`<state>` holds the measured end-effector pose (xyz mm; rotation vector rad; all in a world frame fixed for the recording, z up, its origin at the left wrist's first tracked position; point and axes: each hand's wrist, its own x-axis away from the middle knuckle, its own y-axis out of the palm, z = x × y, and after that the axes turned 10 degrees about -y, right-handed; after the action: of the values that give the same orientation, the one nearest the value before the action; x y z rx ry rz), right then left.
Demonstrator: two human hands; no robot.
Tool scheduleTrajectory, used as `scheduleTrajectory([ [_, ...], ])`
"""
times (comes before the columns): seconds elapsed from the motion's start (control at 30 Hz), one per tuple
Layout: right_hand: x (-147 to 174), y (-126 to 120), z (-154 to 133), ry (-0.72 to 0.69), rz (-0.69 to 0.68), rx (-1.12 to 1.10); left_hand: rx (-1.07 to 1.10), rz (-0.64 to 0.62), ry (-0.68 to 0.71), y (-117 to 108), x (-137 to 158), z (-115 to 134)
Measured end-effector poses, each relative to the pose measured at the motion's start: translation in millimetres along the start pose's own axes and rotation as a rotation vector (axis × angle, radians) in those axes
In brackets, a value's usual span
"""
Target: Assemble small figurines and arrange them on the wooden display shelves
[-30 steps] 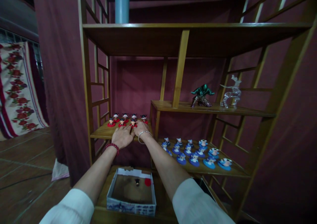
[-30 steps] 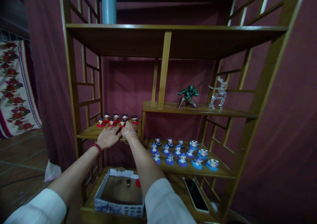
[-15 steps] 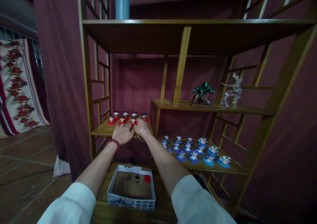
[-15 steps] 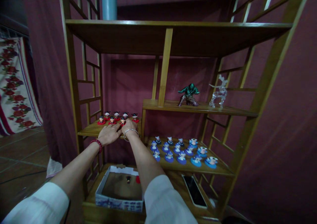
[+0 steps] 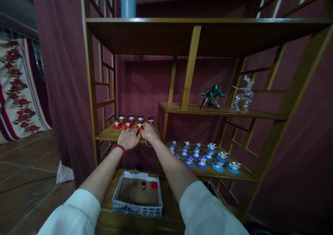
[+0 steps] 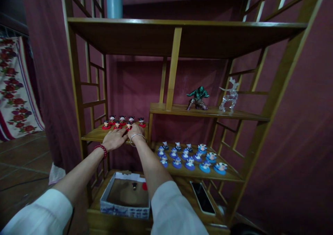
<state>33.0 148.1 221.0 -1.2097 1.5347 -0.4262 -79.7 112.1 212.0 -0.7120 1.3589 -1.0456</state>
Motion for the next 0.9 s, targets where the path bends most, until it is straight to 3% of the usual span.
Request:
scheduleTrajectory([
  [0.9,-1.6,5.7,-1.0,-0.015,-0.038,0.092,-0.035,0.045,0.005,2.9,3.5,-2.3],
])
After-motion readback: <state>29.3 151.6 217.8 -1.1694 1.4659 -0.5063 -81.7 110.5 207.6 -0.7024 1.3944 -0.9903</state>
